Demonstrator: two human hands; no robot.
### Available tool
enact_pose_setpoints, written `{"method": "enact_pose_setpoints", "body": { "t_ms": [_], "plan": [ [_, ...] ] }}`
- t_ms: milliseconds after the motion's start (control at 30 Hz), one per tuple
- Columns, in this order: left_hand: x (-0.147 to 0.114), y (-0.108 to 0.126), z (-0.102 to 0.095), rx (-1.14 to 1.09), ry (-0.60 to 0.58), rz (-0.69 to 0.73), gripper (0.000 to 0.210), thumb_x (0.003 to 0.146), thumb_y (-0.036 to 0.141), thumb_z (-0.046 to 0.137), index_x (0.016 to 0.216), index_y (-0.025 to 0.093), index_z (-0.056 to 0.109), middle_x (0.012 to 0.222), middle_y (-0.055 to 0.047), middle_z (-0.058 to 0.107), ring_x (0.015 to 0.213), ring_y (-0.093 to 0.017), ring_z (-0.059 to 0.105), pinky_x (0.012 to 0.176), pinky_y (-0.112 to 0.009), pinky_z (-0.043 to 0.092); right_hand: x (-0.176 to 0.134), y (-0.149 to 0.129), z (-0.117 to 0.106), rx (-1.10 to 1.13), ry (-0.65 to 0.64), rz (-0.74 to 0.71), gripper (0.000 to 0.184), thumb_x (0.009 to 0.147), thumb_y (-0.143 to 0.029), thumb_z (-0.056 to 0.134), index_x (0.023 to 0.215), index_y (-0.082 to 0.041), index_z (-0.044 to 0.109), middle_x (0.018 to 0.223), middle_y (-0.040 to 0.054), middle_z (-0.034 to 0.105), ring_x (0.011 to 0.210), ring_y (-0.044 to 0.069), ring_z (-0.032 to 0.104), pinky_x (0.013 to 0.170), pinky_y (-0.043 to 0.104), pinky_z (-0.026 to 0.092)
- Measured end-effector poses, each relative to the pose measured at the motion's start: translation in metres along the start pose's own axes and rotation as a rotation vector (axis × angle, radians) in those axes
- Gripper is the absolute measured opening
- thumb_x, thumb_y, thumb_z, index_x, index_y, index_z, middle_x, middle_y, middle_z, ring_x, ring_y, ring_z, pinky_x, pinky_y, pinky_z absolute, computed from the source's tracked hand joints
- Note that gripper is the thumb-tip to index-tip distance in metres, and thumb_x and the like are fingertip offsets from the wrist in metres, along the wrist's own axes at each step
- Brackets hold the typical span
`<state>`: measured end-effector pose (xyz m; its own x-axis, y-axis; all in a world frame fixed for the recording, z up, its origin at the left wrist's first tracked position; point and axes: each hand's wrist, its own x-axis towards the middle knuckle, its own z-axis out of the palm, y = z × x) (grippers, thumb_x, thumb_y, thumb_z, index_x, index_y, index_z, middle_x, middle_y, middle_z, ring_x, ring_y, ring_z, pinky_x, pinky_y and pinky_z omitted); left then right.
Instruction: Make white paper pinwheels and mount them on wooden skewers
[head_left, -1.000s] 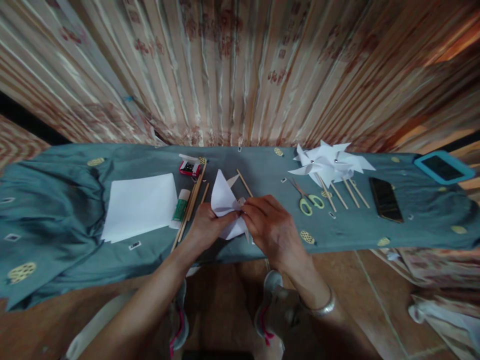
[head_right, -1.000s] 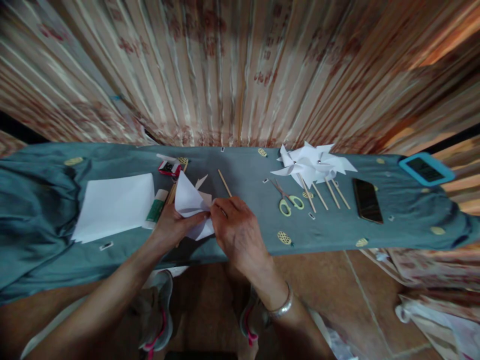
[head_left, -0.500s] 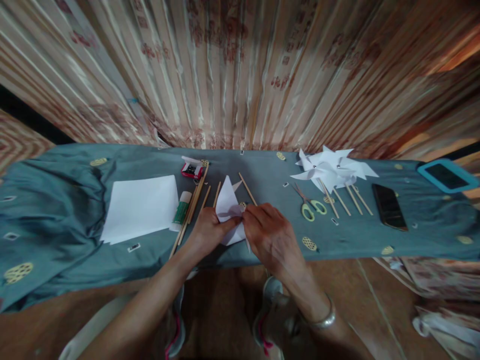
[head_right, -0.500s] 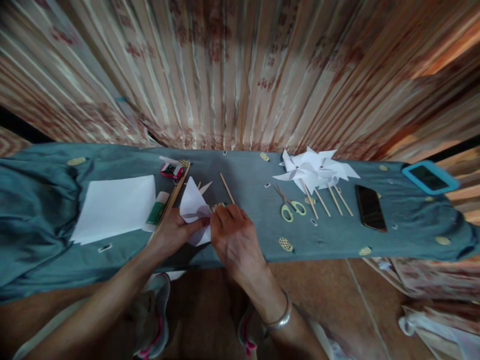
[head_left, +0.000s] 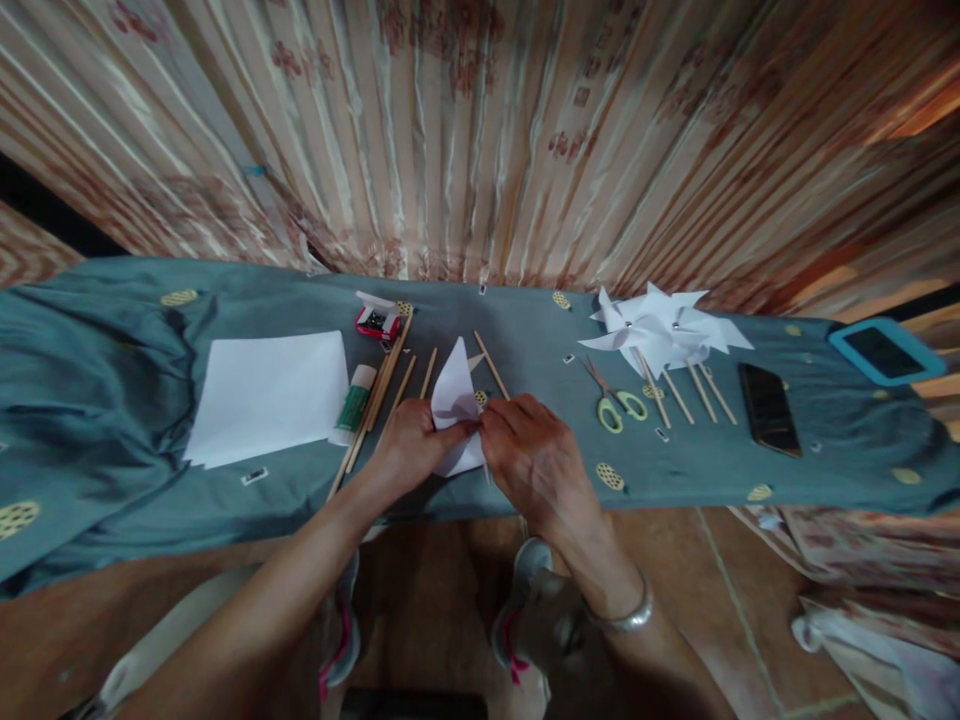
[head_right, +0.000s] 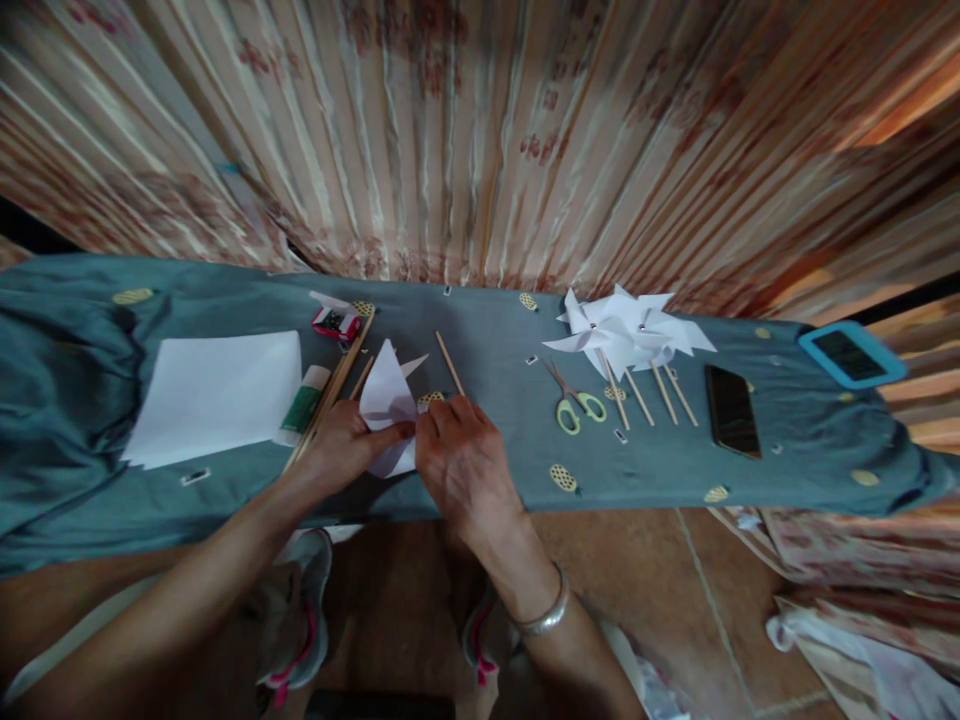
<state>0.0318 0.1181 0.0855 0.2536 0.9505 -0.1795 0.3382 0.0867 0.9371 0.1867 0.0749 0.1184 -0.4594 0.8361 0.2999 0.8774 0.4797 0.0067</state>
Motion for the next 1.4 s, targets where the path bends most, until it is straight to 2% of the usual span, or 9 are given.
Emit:
{"method": "enact_pose_setpoints", "body": {
  "t_ms": [167,500,633,800,1100,1400],
  "plan": [
    [-0.001,0.0,0.0,0.042,-0.005,-0.022,0.022,0.067,0.036,0.067,0.059,0.015,0.065,0.057,-0.001,0.061,0.056,-0.017,0.056,0.054,-0.027,0.042,0.0,-0.001,0.005,-0.008,0.0,0.006,0.018,0.088,-0.004,0.053,0.077,-0.015,0.064,0.08,0.0077,0.067,0.078,0.022,0.056,0.07,0.034,0.046],
    [-0.001,0.006,-0.002,0.056,-0.011,-0.003,0.018,0.07,0.031,0.065,0.068,0.014,0.07,0.066,-0.003,0.069,0.067,-0.02,0.063,0.061,-0.027,0.046,-0.001,0.001,0.011,0.038,0.079,0.026,0.019,0.09,-0.006,0.052,0.078,-0.015,0.064,0.084,0.0088,0.069,0.08,0.022,0.058,0.074,0.034,0.047],
    [-0.002,0.005,-0.003,0.03,-0.03,0.01,0.017,0.07,0.031,0.065,0.07,0.014,0.071,0.069,-0.004,0.071,0.071,-0.022,0.065,0.063,-0.027,0.048,0.0,0.002,0.008,0.045,0.067,0.014,0.017,0.09,-0.007,0.053,0.082,-0.014,0.066,0.085,0.0078,0.07,0.08,0.022,0.058,0.076,0.034,0.048],
    [-0.001,-0.003,-0.001,0.039,-0.047,0.023,0.02,0.072,0.034,0.065,0.067,0.014,0.07,0.064,-0.003,0.067,0.065,-0.02,0.062,0.061,-0.027,0.046,0.0,0.001,0.005,0.014,0.028,-0.017,0.016,0.089,-0.006,0.054,0.079,-0.014,0.065,0.081,0.0073,0.068,0.078,0.023,0.058,0.073,0.033,0.048],
    [-0.001,0.002,0.0,0.063,-0.039,0.03,0.019,0.071,0.032,0.063,0.061,0.015,0.066,0.057,0.0,0.062,0.057,-0.016,0.055,0.056,-0.026,0.04,-0.001,-0.002,0.013,0.037,0.152,0.068,0.019,0.087,-0.006,0.052,0.076,-0.015,0.064,0.084,0.0093,0.071,0.078,0.022,0.058,0.072,0.033,0.047],
    [-0.001,0.011,-0.004,-0.008,-0.041,-0.002,0.018,0.067,0.03,0.064,0.07,0.013,0.071,0.069,-0.004,0.07,0.067,-0.018,0.06,0.062,-0.026,0.045,0.0,-0.004,0.011,0.056,0.192,0.07,0.017,0.085,-0.006,0.053,0.077,-0.014,0.065,0.081,0.008,0.07,0.079,0.022,0.059,0.074,0.033,0.049]
  ]
}}
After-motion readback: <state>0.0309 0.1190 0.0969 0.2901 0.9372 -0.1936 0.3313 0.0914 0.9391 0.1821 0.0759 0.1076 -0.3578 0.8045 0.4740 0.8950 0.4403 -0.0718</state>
